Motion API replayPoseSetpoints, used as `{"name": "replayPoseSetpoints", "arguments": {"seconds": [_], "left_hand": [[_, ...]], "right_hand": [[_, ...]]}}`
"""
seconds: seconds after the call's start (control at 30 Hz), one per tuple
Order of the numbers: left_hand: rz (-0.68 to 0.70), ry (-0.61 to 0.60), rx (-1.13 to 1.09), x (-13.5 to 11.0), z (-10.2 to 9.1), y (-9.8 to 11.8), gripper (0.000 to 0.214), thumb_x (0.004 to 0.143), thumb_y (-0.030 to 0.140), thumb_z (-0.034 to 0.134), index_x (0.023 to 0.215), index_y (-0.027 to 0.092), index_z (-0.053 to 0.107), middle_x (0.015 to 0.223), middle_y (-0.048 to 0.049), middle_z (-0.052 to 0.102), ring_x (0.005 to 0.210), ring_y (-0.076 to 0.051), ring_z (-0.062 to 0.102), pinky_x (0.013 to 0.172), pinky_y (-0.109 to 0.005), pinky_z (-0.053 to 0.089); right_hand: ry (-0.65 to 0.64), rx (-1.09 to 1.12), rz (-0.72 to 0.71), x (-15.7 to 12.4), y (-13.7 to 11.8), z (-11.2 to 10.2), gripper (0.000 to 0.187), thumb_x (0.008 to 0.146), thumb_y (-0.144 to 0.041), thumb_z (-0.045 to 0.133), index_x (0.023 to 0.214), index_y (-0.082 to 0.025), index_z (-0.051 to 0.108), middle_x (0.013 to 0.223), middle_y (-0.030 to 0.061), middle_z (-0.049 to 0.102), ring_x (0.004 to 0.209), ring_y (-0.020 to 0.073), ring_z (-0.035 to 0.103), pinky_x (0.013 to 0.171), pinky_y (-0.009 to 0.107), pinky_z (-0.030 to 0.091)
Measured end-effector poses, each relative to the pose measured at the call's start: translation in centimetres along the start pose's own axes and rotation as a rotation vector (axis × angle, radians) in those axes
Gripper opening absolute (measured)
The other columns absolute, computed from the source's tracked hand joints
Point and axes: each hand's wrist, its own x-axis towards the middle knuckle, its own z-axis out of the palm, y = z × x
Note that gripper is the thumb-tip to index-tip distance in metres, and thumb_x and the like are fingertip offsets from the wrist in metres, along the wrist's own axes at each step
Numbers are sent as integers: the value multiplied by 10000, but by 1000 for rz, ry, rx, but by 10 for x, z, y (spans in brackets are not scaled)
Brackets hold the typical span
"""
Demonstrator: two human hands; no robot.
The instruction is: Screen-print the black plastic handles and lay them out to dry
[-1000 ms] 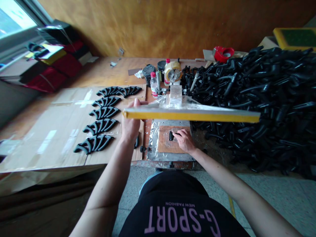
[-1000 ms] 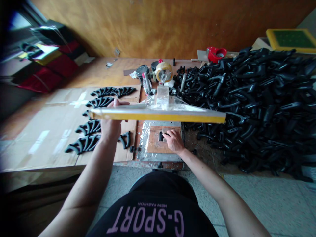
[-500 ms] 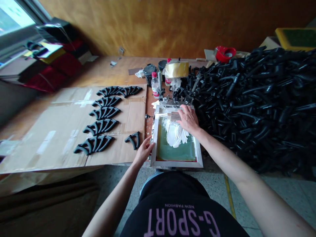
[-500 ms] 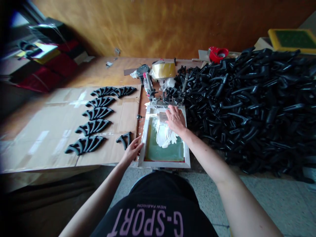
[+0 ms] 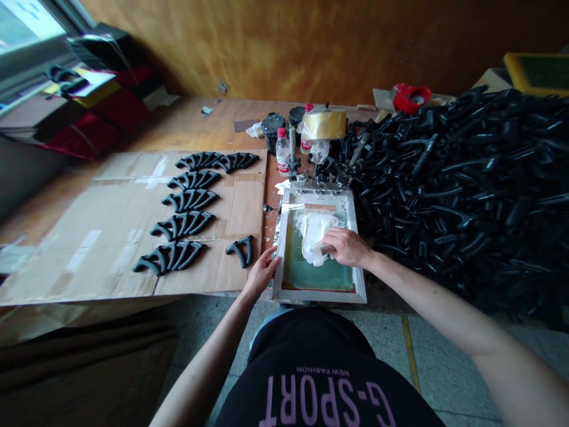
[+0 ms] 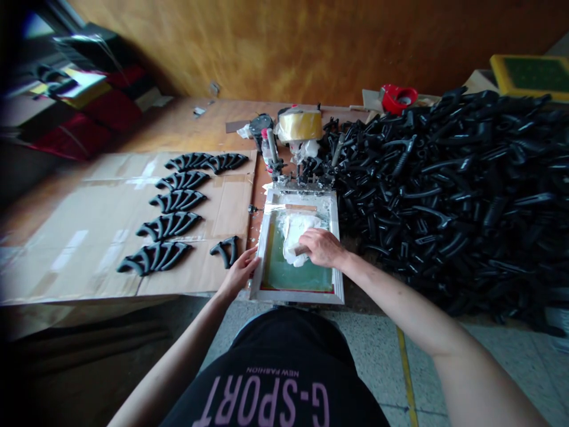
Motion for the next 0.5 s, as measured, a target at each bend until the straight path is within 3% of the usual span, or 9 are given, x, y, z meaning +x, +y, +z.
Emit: {"name": "replayPoseSetpoints", "arguments": {"seconds": [0.1,0.23,0.33,0.43,0.5], "left_hand": [[4,-8,0,0,0,-1,761,763,537,648,1402,172,458,790,-27,671,609,-138,600,524,-223,450],[2,-3,21,-5,2,7,786,752,557,648,1405,167,453,793,-23,663,603,-136,588,527,-227,439],[-10,-11,23,-15,2,25,828,740,559,662,1426,158,428,720,6,626,554,-117,540,501,-216,409],[22,-25,12,-29,-1,53,828,754,551,674,1447,180,415,637,46,552,508,-96,472,471,-200,365],[79,-13,-18,-38,-2,74,715,785,573,642,1375,190,515,615,48,515,500,-88,451,461,-194,343]], "right_hand": [[148,-92,-10,-3,-4,16,247,825,-26,465,922,-155,652,906,89,663,881,218,552,771,335,421],[129,-59,-128,-17,-11,22,203,829,-52,511,927,-153,657,867,76,669,833,203,568,733,320,425],[124,-3,-22,2,-6,4,113,851,-143,604,939,-182,664,845,56,680,829,201,594,751,319,439],[227,0,187,40,12,-24,382,841,-238,685,1214,-227,607,1013,57,708,908,210,621,810,329,459],[290,-4,324,54,35,-46,544,829,-300,704,1342,-259,528,1046,46,710,894,208,631,801,327,468]]}}
